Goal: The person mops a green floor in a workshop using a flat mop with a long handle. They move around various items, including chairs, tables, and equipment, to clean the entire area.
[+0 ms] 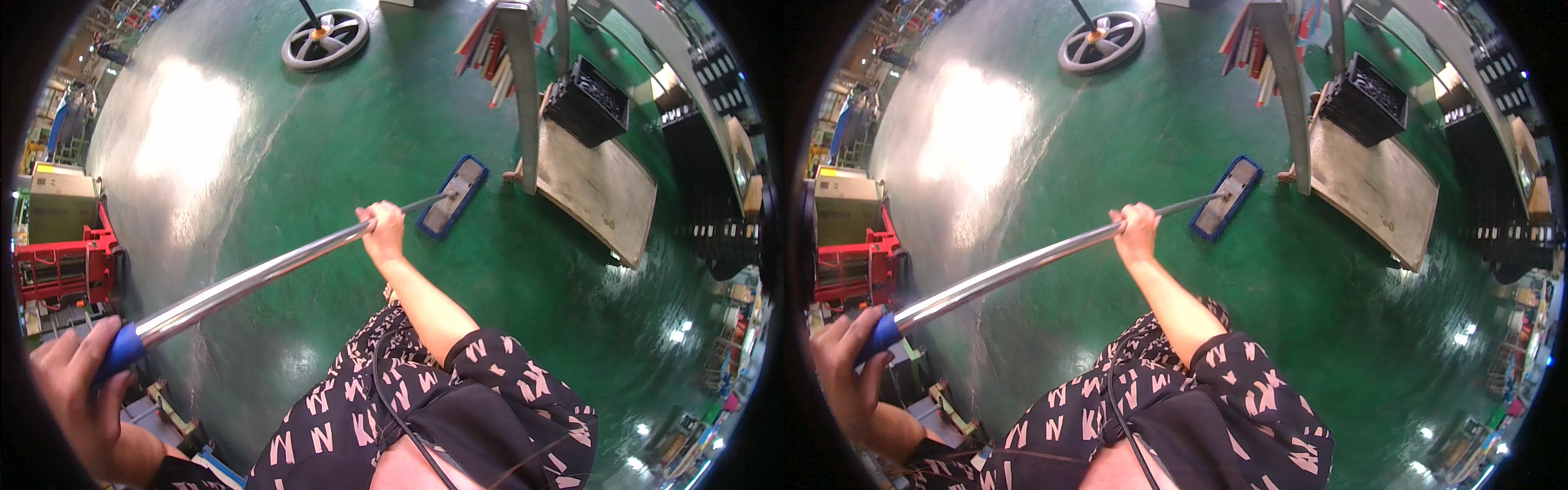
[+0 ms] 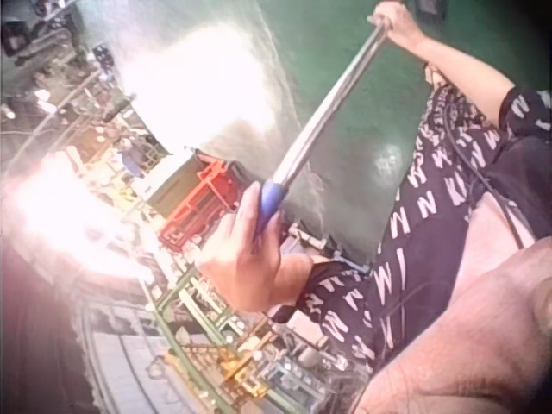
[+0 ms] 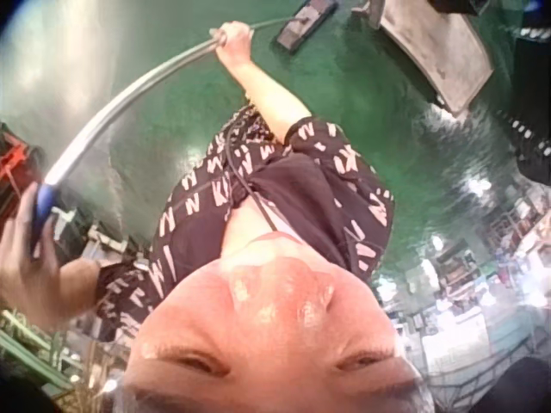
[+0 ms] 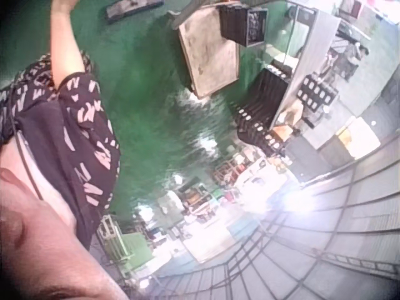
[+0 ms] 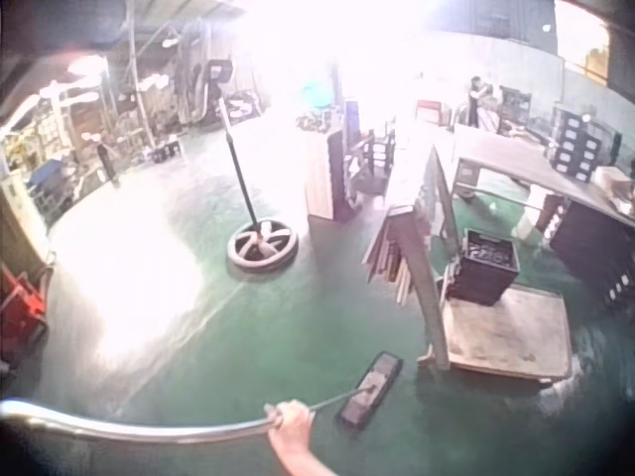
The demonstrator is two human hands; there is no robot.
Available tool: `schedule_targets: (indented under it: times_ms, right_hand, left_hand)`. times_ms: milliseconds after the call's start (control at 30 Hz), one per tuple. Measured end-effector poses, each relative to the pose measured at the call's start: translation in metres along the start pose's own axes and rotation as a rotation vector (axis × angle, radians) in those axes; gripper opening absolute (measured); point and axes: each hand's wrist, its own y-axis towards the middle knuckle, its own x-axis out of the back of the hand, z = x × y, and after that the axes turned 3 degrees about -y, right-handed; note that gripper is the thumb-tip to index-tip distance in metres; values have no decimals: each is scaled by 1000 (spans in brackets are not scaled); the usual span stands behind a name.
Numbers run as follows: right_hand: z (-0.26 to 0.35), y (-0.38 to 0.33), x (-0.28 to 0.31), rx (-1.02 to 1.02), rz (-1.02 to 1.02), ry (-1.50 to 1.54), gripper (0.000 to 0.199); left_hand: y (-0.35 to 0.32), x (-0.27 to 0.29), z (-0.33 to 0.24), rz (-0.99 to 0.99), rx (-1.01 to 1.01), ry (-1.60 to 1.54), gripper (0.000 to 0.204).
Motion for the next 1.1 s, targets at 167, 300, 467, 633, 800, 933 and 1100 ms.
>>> schedule_targets:
  times_ms: [167,300,467,633,800,933,1100]
  right_hand:
    - [-46,112,-12,79,-140,-180,28]
    - [-72,198,15,49,-130,-352,29]
    - [-115,244,36,68,-168,-388,30]
    - [-74,232,19,59,-140,-323,29]
    - [-57,271,-5,37,-190,-407,27]
    - [-76,332,-41,53,-218,-455,28]
    - [-128,431,-58,-124,-100,-589,30]
  left_hand:
    - [104,-43,14,-107,-60,-199,52]
    - [191,-65,0,-96,-88,-243,49]
    - [277,-67,-2,52,-182,-254,47]
    - [295,-36,36,162,-187,-191,53]
    - [350,-42,73,6,-253,-214,52]
    - [414,-73,97,-65,-228,-255,49]
    - [538,-159,124,-21,-387,-329,43]
